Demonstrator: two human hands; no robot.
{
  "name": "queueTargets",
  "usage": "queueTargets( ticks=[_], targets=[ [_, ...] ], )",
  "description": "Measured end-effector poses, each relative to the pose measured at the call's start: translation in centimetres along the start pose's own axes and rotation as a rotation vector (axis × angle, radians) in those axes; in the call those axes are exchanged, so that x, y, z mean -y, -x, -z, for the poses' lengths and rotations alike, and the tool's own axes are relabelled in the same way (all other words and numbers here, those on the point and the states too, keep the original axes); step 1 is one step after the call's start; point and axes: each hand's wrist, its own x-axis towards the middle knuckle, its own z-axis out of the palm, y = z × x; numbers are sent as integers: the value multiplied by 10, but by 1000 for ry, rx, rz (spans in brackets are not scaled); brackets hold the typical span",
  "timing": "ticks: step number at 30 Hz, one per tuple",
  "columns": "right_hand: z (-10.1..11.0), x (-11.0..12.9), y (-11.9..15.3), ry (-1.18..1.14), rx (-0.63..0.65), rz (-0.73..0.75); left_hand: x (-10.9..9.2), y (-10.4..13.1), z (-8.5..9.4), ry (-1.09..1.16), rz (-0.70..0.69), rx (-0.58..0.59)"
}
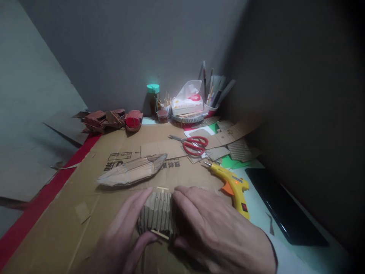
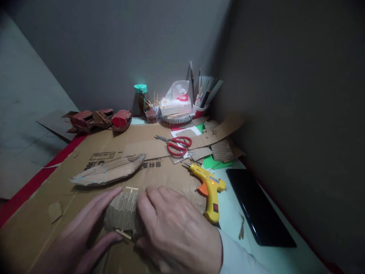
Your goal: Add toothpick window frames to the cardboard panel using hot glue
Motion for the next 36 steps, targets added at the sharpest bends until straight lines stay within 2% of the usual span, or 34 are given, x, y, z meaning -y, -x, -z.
queueTargets(
  ticks=[3, 6, 17, 26, 36],
  targets=[
    [1, 1, 1, 12, 8, 2, -7, 2, 0, 74, 116, 18],
    [3, 3, 1, 3, 33, -14, -11, 3, 0, 108, 153, 14],
    [-2, -2, 2, -24, -28, 14, -8, -1, -1, 46, 38, 22],
    [-8, -2, 3, -83, -39, -20, -10, -4, 3, -13, -41, -65],
    [-11, -4, 3, -20, -50, -6, -14, -9, 3, 5, -7, -73]
  ],
)
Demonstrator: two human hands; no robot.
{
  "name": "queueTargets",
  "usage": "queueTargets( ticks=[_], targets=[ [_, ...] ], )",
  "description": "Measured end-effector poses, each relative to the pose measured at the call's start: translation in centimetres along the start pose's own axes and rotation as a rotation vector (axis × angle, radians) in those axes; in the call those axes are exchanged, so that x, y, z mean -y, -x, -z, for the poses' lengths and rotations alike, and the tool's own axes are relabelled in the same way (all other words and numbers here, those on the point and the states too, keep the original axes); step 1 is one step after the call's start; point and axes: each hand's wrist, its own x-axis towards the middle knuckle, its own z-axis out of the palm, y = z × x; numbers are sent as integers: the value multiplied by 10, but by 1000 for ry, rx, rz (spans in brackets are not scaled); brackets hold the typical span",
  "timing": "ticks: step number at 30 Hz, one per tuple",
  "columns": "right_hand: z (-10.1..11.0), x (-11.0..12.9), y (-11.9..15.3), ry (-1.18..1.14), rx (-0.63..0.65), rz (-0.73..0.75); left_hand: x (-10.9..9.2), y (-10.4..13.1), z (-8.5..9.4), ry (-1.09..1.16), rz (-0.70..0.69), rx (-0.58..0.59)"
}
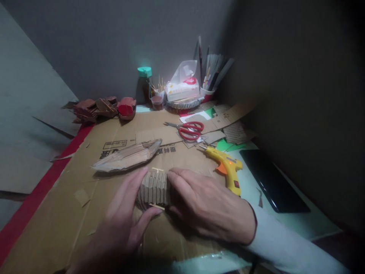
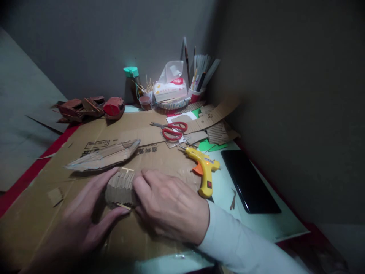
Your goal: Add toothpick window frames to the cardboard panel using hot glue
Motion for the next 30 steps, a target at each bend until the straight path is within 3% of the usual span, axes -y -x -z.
queueTargets(
  ticks=[23, 30],
  targets=[
    [-4, 2, 1, 26, -71, 42, -12, -5, 0, -27, 227, 26],
    [5, -4, 2, -179, -102, -14, -16, -7, 5, 72, 328, -59]
  ],
)
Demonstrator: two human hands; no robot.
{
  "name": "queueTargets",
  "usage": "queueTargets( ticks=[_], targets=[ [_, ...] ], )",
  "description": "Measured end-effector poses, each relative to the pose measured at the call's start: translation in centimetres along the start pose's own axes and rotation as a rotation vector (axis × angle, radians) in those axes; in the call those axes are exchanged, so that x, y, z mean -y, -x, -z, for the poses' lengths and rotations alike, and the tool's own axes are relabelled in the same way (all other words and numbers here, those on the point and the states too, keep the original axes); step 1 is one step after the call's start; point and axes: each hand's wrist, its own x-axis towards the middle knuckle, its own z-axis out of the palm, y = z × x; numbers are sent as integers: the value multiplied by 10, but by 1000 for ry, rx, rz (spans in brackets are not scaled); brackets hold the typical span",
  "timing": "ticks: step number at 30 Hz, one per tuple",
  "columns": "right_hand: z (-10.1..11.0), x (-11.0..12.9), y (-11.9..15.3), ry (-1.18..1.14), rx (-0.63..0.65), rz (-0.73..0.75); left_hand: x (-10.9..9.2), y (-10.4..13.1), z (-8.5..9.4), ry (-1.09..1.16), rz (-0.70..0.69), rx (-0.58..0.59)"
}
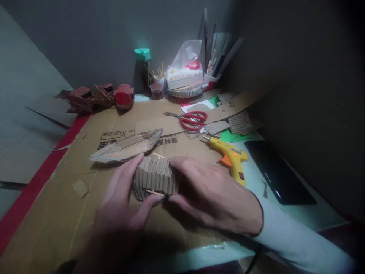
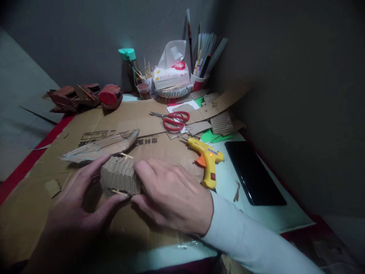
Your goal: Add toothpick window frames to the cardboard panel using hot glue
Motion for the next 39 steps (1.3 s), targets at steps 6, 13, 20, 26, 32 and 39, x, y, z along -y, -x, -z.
queueTargets(
  ticks=[6, 13, 20, 26, 32, 39],
  targets=[
    [4, -1, 0, -128, -104, -115, -12, 0, 4, 353, 160, -120],
    [4, -2, 0, -223, -173, -183, -27, 0, 11, 809, 451, -174],
    [2, 1, 0, -273, -179, -164, -35, -5, 13, 1169, 655, 176],
    [-3, 1, 1, -149, -262, 14, -32, -3, 10, 1122, 704, 192],
    [-4, 4, 1, -8, -345, 127, -37, -2, 9, 1079, 760, 68],
    [-4, 6, 2, 19, -343, 189, -32, 1, 7, 1096, 737, 86]
  ],
)
